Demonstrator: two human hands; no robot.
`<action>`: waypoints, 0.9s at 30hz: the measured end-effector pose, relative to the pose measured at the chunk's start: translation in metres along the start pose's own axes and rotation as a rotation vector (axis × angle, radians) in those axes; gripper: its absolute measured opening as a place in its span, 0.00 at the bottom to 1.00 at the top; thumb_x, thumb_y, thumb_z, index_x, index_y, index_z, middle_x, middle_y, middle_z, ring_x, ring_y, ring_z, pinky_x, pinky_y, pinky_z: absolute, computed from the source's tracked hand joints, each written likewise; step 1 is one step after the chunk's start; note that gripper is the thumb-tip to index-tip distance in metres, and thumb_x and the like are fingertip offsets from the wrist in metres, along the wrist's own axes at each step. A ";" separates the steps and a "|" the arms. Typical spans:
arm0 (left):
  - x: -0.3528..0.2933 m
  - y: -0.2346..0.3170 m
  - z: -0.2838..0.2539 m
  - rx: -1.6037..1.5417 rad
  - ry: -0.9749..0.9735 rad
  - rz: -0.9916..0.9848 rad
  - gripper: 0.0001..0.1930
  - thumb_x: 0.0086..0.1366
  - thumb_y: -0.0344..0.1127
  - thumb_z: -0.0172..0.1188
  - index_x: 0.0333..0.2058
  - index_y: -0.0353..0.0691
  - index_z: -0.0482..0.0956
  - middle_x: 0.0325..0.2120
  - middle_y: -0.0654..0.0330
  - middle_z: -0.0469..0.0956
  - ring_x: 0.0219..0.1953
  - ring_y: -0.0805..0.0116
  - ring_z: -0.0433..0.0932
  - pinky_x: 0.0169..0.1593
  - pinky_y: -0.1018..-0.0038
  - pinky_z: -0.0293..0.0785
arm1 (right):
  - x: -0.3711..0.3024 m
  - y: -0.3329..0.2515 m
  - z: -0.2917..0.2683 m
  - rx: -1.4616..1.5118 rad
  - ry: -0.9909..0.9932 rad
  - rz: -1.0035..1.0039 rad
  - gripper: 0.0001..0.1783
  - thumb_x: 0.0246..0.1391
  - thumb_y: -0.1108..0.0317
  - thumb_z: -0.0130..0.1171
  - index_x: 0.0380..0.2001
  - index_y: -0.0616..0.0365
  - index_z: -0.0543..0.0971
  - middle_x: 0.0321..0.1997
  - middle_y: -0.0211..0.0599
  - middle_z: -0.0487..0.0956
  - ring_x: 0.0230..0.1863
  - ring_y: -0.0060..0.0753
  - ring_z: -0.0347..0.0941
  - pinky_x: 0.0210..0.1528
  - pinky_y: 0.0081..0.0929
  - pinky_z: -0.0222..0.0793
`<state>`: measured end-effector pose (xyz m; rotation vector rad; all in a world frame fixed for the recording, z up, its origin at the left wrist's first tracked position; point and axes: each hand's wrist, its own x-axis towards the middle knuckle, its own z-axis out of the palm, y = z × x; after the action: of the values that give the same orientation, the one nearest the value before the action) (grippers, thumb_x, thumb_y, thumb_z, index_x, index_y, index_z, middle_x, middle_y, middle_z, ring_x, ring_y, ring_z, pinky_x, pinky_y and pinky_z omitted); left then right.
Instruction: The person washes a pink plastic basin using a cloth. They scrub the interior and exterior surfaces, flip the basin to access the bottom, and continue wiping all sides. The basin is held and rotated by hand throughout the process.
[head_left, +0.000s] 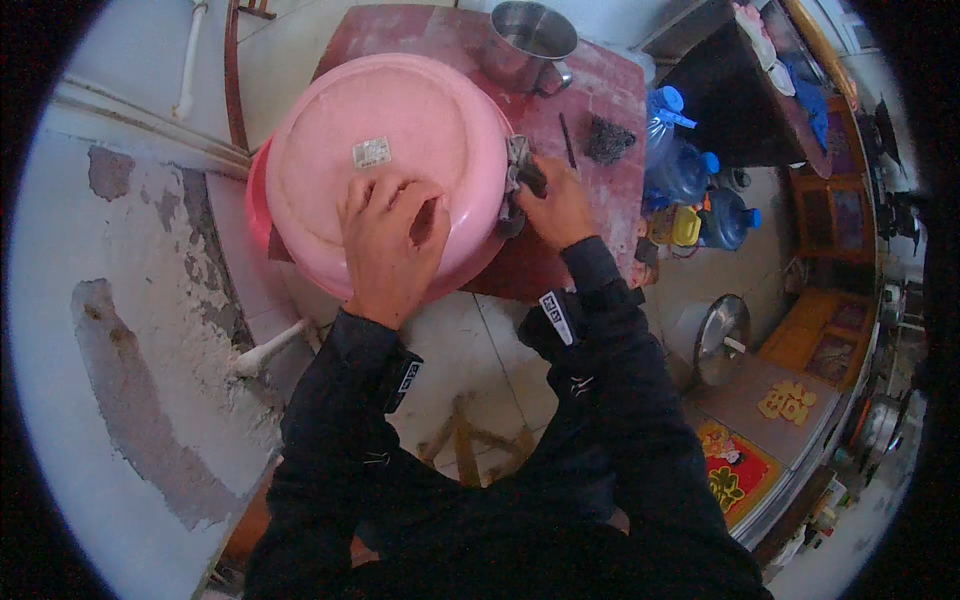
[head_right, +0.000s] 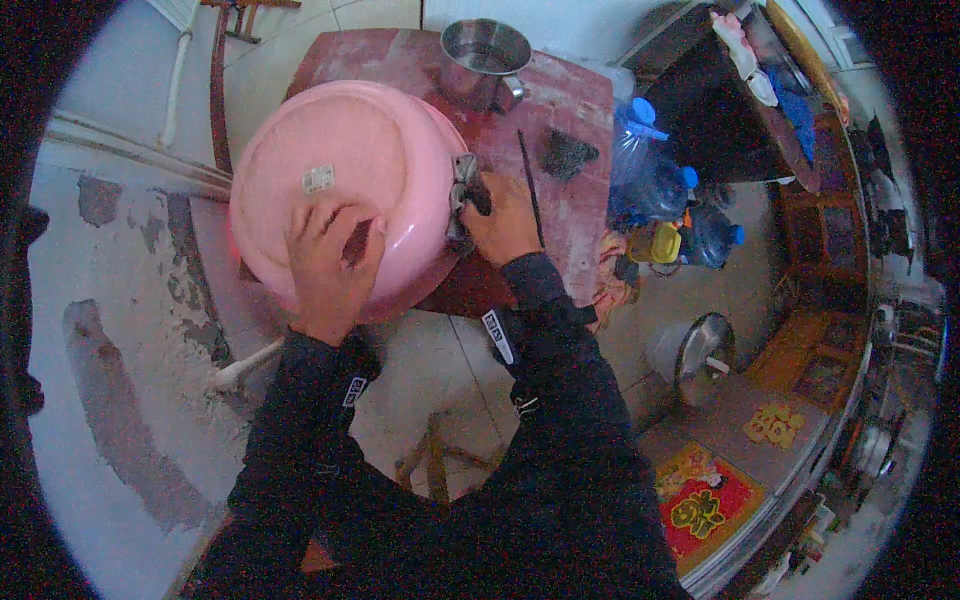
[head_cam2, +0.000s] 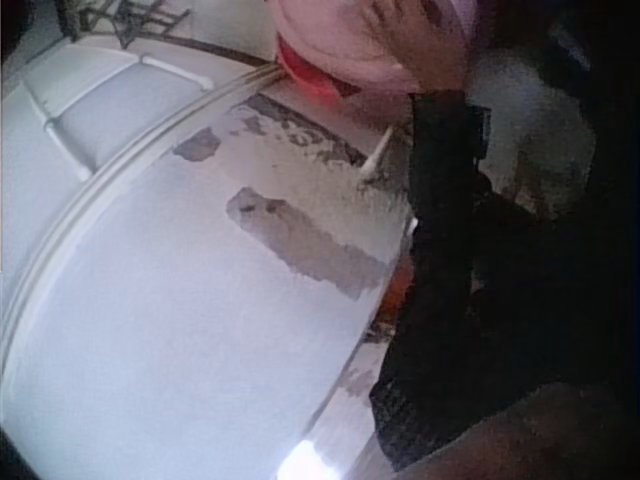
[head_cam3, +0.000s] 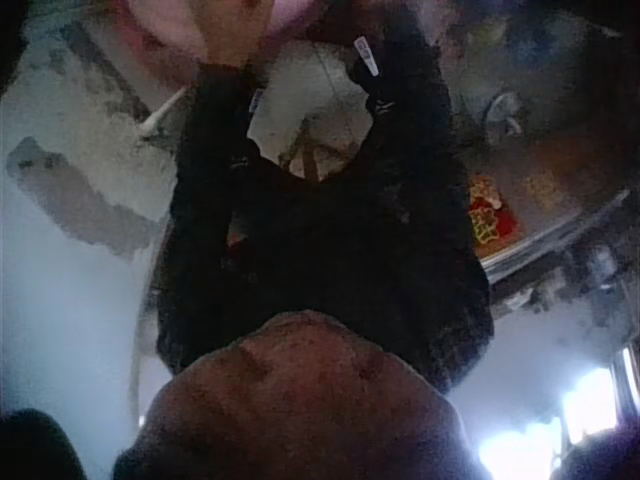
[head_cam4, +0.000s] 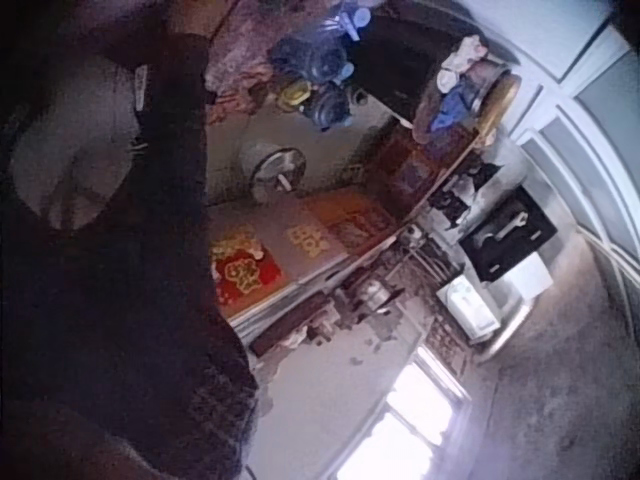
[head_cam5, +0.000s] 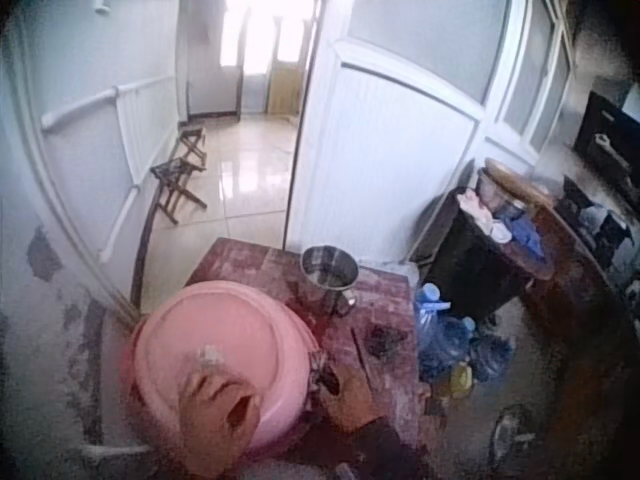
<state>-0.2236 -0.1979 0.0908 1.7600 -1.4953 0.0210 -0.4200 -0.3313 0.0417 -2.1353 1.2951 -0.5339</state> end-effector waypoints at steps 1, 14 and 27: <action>0.000 0.000 0.000 0.006 -0.004 0.002 0.07 0.56 0.31 0.68 0.35 0.46 0.84 0.39 0.63 0.79 0.46 0.55 0.74 0.52 0.59 0.69 | -0.005 0.002 0.005 -0.033 0.051 -0.100 0.28 0.50 0.63 0.68 0.54 0.62 0.77 0.55 0.54 0.78 0.58 0.60 0.71 0.64 0.52 0.66; 0.000 0.000 0.004 0.012 0.019 -0.005 0.08 0.58 0.35 0.67 0.38 0.47 0.83 0.39 0.61 0.79 0.46 0.52 0.74 0.49 0.56 0.69 | -0.085 -0.015 0.023 0.049 -0.202 0.029 0.21 0.50 0.64 0.70 0.46 0.63 0.79 0.44 0.52 0.80 0.47 0.58 0.78 0.49 0.46 0.75; -0.007 -0.110 -0.069 -0.033 0.280 -0.469 0.25 0.66 0.36 0.64 0.60 0.35 0.76 0.56 0.47 0.79 0.59 0.48 0.75 0.66 0.57 0.67 | 0.062 -0.060 -0.037 0.120 0.019 -0.161 0.14 0.54 0.67 0.67 0.44 0.59 0.84 0.40 0.48 0.85 0.40 0.44 0.82 0.44 0.36 0.75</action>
<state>-0.1018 -0.1559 0.0729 1.9494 -0.8600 0.0028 -0.3746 -0.3753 0.1116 -2.1495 1.0786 -0.6816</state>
